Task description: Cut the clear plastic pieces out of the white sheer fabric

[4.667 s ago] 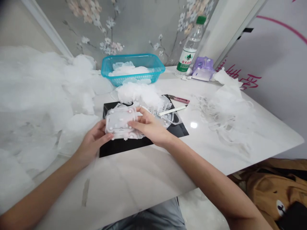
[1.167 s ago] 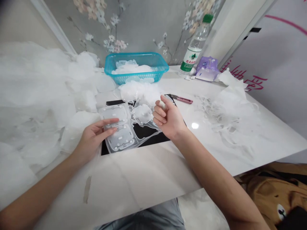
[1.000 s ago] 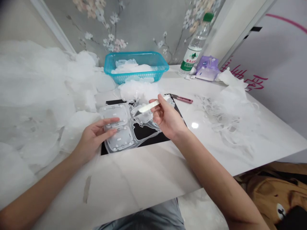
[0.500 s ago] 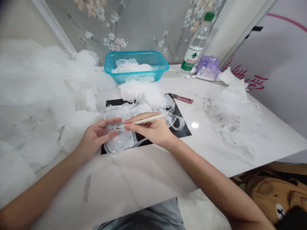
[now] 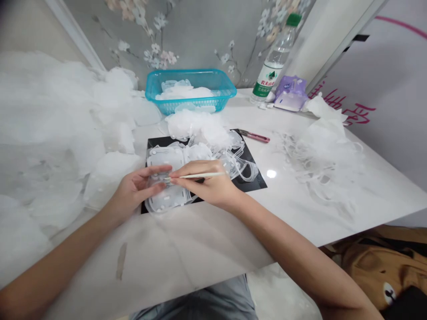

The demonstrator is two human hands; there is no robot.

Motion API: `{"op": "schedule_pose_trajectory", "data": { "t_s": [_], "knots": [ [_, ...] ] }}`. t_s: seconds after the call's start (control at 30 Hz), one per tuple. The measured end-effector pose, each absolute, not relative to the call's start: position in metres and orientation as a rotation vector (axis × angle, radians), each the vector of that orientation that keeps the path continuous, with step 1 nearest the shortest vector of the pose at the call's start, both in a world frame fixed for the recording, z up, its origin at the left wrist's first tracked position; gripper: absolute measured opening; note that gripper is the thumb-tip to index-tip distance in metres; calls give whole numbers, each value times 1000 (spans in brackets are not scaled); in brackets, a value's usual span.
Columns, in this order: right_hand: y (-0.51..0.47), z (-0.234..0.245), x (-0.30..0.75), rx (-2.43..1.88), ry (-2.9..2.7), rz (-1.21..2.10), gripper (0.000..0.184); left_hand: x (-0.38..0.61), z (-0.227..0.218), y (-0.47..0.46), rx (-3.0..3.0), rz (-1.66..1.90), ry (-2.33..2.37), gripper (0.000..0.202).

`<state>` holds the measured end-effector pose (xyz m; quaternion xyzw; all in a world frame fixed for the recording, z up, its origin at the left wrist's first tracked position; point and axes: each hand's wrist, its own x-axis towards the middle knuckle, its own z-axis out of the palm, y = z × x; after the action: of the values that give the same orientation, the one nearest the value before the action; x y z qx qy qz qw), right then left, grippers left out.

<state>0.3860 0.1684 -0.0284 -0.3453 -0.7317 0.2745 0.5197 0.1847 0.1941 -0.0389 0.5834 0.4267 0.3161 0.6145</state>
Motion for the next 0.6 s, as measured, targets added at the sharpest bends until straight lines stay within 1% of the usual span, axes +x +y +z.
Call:
{"op": "schedule_pose_trajectory", "data": {
  "t_s": [0.1, 0.27, 0.4, 0.6],
  "knots": [
    [167, -31, 386, -795, -1857, 559, 8, 185, -39, 194, 1368, 740, 991, 42],
    [166, -31, 385, -725, -1987, 505, 12, 185, -39, 194, 1388, 733, 956, 40],
    [167, -26, 389, -718, -2063, 531, 14, 186, -38, 194, 1380, 712, 960, 41],
    [168, -14, 399, -739, -2068, 633, 10, 186, -36, 192, 1376, 692, 999, 42]
  ]
}}
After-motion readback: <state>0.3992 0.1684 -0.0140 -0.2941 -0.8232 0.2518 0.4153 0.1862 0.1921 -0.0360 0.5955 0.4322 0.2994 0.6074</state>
